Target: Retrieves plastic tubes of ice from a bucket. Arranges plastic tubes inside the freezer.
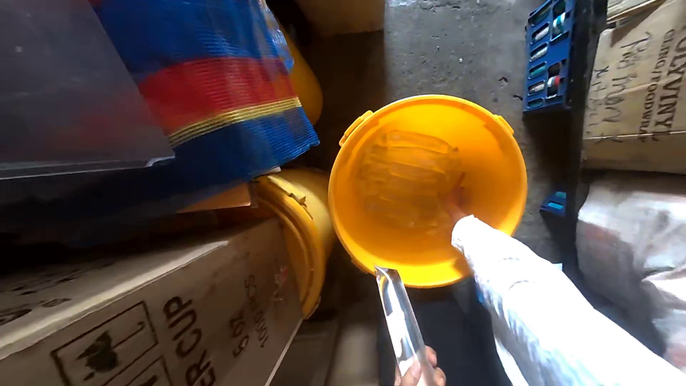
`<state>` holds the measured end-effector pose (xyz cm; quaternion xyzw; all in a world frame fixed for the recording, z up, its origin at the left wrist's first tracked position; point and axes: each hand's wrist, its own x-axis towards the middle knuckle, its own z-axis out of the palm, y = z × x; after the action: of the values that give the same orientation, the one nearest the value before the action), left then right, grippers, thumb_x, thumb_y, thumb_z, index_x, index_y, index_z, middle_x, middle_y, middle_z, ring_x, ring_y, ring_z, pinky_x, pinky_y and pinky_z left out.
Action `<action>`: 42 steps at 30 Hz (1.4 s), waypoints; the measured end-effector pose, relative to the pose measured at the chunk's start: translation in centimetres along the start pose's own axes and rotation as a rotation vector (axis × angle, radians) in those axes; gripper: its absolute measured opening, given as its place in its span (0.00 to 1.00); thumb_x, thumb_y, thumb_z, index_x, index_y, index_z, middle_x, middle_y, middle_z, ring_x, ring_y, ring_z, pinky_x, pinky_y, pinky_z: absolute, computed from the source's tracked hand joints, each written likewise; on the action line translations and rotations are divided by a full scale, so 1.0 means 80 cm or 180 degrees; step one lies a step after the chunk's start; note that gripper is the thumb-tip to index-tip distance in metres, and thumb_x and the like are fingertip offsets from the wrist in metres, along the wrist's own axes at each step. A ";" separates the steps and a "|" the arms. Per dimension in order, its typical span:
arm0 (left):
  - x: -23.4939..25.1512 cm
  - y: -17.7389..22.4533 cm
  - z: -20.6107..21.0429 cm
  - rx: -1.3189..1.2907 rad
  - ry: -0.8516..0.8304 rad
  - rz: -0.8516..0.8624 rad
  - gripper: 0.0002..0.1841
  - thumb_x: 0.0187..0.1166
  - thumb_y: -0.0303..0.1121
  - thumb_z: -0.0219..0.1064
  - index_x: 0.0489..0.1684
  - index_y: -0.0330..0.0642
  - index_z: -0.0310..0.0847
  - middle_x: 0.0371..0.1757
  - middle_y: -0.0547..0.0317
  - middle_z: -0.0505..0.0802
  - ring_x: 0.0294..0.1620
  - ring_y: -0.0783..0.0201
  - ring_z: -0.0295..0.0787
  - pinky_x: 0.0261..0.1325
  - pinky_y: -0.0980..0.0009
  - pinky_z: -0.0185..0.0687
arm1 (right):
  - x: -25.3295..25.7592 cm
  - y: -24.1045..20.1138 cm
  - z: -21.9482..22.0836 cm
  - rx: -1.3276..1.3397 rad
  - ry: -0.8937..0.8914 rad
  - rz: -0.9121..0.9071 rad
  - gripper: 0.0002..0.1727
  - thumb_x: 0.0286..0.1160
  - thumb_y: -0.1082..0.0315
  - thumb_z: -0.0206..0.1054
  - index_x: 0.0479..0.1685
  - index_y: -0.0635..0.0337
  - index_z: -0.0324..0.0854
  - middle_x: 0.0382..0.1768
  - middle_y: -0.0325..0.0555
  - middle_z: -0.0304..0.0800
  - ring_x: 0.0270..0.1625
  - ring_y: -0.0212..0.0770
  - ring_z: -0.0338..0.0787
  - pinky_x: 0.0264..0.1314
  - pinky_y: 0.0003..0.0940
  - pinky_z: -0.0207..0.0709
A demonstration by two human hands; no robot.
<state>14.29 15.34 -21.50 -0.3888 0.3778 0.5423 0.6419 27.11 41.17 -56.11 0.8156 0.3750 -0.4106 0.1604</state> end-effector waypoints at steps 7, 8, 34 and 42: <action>-0.066 -0.017 0.049 0.0214 -0.0071 0.0072 0.21 0.68 0.36 0.76 0.54 0.40 0.73 0.43 0.51 0.92 0.29 0.63 0.92 0.33 0.70 0.92 | -0.102 0.041 -0.141 0.2656 -0.1695 0.0001 0.18 0.91 0.52 0.51 0.67 0.51 0.75 0.45 0.40 0.88 0.41 0.33 0.88 0.39 0.30 0.84; -0.081 -0.018 0.058 0.0183 -0.0151 0.0120 0.21 0.65 0.36 0.78 0.51 0.39 0.77 0.42 0.50 0.93 0.28 0.63 0.92 0.32 0.70 0.91 | -0.127 0.045 -0.162 0.3239 -0.2091 0.0090 0.18 0.92 0.52 0.47 0.54 0.53 0.76 0.34 0.39 0.87 0.31 0.32 0.88 0.29 0.27 0.83; -0.595 0.046 -0.175 -0.0563 -0.0790 0.5979 0.30 0.70 0.43 0.79 0.66 0.46 0.67 0.45 0.57 0.93 0.33 0.63 0.94 0.34 0.68 0.93 | -1.107 -0.078 -0.003 -0.1271 -0.7161 -0.3910 0.33 0.66 0.51 0.80 0.75 0.34 0.74 0.47 0.32 0.93 0.35 0.30 0.92 0.34 0.28 0.90; -0.651 0.042 -0.244 -0.0999 0.0764 0.6597 0.44 0.70 0.41 0.79 0.82 0.54 0.49 0.47 0.63 0.94 0.31 0.67 0.94 0.31 0.73 0.92 | -1.398 -0.034 0.161 -0.3441 -0.5881 -0.5389 0.20 0.77 0.76 0.62 0.69 0.65 0.75 0.42 0.46 0.88 0.33 0.34 0.88 0.38 0.31 0.87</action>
<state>3.11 -22.99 17.35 -0.0057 0.5120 0.8263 -0.2344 -24.67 -18.02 24.46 -0.3948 0.6249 -0.5765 0.3482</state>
